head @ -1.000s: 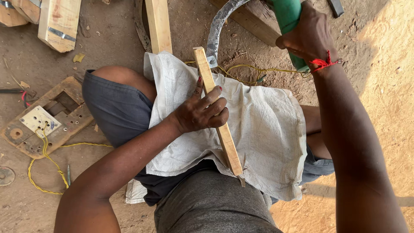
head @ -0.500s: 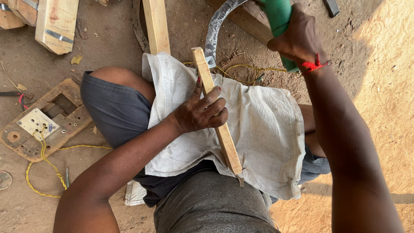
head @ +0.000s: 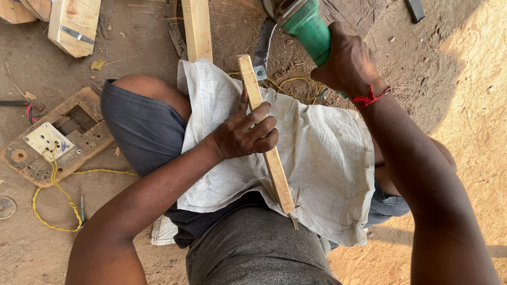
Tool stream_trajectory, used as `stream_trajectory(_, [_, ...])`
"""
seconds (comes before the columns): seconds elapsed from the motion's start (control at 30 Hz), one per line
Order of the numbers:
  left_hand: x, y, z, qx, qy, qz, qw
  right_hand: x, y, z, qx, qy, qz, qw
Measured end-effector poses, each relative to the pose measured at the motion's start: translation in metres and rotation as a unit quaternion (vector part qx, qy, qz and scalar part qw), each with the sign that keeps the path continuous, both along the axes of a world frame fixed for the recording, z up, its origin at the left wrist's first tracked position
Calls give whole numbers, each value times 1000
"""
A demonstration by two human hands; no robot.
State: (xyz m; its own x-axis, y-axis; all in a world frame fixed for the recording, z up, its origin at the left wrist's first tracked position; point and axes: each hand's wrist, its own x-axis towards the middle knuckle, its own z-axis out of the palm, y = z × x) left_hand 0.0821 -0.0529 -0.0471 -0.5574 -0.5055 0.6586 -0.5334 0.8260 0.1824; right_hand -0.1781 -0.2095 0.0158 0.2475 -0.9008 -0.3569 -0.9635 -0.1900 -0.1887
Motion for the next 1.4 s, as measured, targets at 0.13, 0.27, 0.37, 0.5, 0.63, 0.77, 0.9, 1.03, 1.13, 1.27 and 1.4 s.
stream_trajectory(0.13, [4,0,3,30,33,-16,999,-2,-1,1,-3,-10,-20,1000])
stream_trajectory(0.27, [5,0,7,17,38,6,999,-6,-8,8,-34,-57,-52,996])
stream_trajectory(0.37, [5,-1,9,22,46,6,999,-7,-2,5,-17,-45,-54,997])
stream_trajectory(0.5, [8,-2,11,55,56,-11,997,-10,2,-3,-14,-73,-86,994])
stream_trajectory(0.63, [10,-1,13,40,67,-5,997,-12,5,-7,-32,-112,-77,990])
stream_trajectory(0.77, [11,-1,15,50,66,-1,997,-10,6,-9,-13,-103,-48,993])
stream_trajectory(0.9, [12,-3,15,53,72,-3,996,-6,2,-9,-34,-113,-68,991])
stream_trajectory(1.03, [13,-2,19,68,105,-8,992,-6,17,-11,-28,-185,3,982])
stream_trajectory(1.13, [15,-3,30,78,122,3,989,-10,25,-16,-44,-176,-20,983])
stream_trajectory(1.27, [20,-13,55,91,134,1,987,-36,-5,-15,-48,-118,-136,983])
stream_trajectory(1.4, [31,-30,76,128,208,18,969,-75,-26,-3,-43,-160,-187,968])
